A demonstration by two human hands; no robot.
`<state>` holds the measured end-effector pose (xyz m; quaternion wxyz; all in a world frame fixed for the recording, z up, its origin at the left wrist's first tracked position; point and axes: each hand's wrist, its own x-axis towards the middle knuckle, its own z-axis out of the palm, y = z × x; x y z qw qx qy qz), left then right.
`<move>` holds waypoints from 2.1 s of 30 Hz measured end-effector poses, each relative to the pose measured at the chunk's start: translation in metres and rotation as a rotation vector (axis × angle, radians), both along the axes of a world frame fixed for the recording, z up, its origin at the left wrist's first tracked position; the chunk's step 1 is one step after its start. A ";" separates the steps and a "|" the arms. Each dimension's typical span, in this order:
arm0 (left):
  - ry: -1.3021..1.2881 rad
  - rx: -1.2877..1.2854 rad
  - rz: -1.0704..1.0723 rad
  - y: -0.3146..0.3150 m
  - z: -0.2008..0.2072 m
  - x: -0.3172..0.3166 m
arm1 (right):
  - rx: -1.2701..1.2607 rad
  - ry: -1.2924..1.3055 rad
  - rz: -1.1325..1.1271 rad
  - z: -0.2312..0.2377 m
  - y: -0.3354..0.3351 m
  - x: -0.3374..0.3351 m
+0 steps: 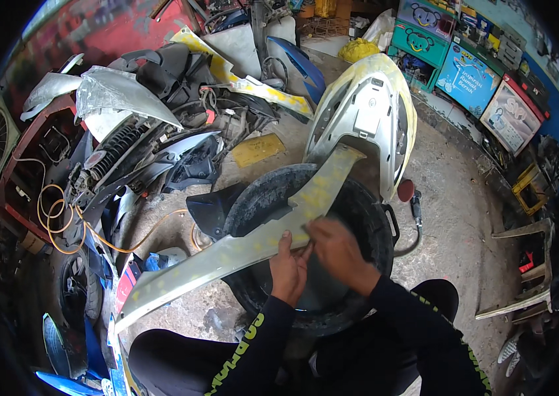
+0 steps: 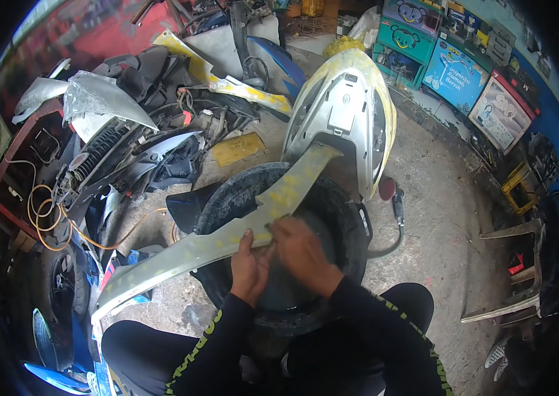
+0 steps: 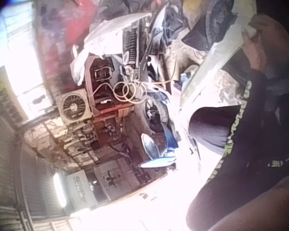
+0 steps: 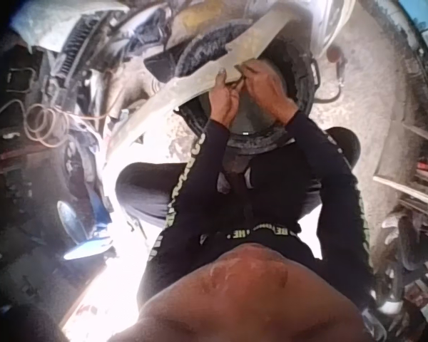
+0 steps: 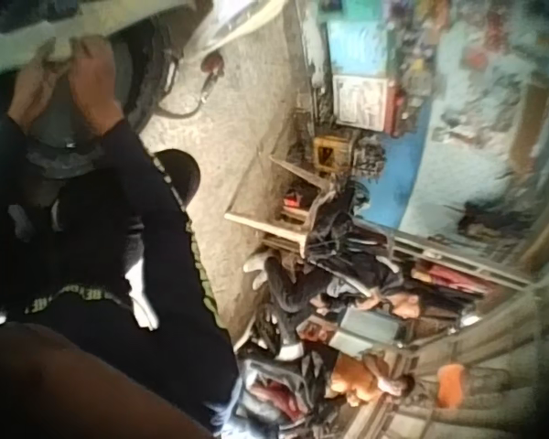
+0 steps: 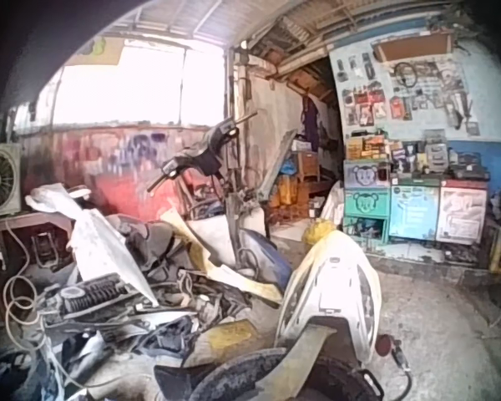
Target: The person sands a plastic motorcycle panel using sandpaper while holding it over a basin of water.
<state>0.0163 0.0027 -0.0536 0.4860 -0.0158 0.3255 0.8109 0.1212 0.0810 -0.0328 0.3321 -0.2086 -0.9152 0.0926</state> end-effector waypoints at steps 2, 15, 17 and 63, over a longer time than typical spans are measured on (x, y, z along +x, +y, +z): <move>0.017 -0.029 -0.007 -0.002 -0.006 -0.002 | 0.018 0.011 0.076 0.002 -0.004 0.000; 0.084 -0.037 0.011 0.002 -0.009 0.005 | 0.109 -0.076 -0.074 0.002 -0.011 0.000; 0.080 -0.037 0.004 0.002 -0.010 0.007 | 0.122 -0.046 -0.020 0.002 -0.013 0.003; -0.044 0.087 0.020 0.001 -0.028 0.010 | -0.007 -0.188 -0.140 -0.016 -0.005 0.004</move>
